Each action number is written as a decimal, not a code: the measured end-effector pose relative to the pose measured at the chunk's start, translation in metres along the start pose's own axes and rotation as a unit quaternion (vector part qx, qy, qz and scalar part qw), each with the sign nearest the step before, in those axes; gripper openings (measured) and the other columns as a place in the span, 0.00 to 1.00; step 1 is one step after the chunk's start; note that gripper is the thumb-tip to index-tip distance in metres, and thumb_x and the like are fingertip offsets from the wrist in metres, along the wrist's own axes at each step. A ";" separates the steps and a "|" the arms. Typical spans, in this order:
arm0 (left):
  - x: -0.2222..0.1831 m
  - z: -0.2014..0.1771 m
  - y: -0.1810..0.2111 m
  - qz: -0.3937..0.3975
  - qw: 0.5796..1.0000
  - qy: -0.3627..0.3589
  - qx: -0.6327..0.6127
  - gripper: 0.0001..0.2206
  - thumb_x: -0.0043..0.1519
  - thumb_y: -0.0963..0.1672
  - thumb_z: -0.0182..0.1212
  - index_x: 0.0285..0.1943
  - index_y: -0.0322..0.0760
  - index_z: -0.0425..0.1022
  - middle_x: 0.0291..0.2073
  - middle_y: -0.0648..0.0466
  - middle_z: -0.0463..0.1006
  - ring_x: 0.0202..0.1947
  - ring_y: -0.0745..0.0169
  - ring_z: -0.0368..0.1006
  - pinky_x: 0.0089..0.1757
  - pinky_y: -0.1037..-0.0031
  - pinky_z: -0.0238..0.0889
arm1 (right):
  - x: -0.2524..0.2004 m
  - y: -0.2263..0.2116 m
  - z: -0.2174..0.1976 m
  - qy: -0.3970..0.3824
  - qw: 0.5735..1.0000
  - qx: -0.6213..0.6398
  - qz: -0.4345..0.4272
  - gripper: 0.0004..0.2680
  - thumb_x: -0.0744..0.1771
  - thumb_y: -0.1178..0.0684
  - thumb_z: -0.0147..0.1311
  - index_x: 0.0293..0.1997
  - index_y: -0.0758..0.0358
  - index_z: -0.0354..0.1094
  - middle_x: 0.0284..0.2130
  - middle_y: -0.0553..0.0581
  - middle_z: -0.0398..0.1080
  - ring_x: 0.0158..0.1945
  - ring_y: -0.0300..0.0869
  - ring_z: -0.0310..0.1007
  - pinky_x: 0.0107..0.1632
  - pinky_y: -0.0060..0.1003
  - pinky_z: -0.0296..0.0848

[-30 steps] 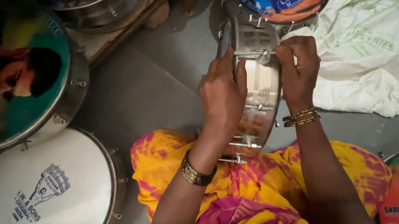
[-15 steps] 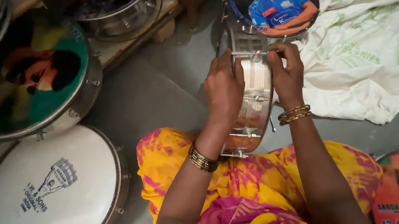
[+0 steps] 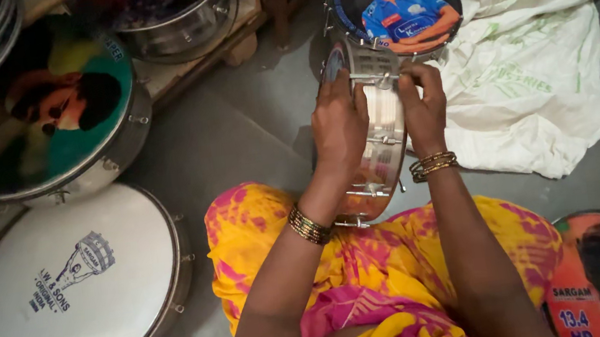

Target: The person is fitting a metal rim onto a drum shell and inserting small screws into the lugs by hand.

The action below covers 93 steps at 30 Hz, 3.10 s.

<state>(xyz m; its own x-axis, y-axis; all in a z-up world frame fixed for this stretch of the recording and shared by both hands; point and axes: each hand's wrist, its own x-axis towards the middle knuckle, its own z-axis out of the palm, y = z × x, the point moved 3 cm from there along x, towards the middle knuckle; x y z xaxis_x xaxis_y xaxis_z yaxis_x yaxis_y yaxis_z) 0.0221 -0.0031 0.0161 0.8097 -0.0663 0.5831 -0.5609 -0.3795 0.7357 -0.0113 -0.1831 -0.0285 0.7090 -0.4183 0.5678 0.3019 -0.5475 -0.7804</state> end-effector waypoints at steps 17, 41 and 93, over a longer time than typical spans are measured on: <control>-0.005 -0.020 0.008 -0.026 0.999 -0.007 -0.037 0.15 0.63 0.41 0.61 0.57 0.27 0.74 0.43 0.35 0.78 0.41 0.32 0.76 0.42 0.53 0.69 | -0.003 -0.006 0.010 0.009 0.991 0.131 0.037 0.09 0.71 0.58 0.49 0.57 0.65 0.65 0.53 0.54 0.69 0.55 0.38 0.68 0.59 0.33 0.67; -0.007 -0.061 -0.013 -0.073 0.993 -0.039 -0.083 0.18 0.67 0.41 0.59 0.65 0.25 0.70 0.57 0.33 0.77 0.58 0.38 0.76 0.54 0.63 0.72 | -0.016 -0.078 0.020 -0.081 0.988 -0.115 -0.069 0.25 0.75 0.35 0.28 0.56 0.66 0.71 0.56 0.60 0.72 0.65 0.48 0.67 0.71 0.44 0.59; -0.019 -0.043 -0.011 -0.037 0.995 -0.059 -0.077 0.19 0.67 0.41 0.60 0.65 0.23 0.70 0.59 0.34 0.76 0.60 0.36 0.75 0.58 0.62 0.69 | -0.031 -0.043 -0.002 -0.012 0.994 -0.076 -0.071 0.35 0.72 0.23 0.22 0.54 0.67 0.75 0.71 0.61 0.57 0.76 0.48 0.55 0.75 0.50 0.52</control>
<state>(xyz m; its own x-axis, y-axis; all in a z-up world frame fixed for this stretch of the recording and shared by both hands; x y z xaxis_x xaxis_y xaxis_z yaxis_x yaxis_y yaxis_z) 0.0057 0.0416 0.0122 0.8597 -0.1541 0.4869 -0.5107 -0.2419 0.8251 -0.0474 -0.1477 -0.0116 0.6819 -0.3123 0.6614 0.3011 -0.7042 -0.6430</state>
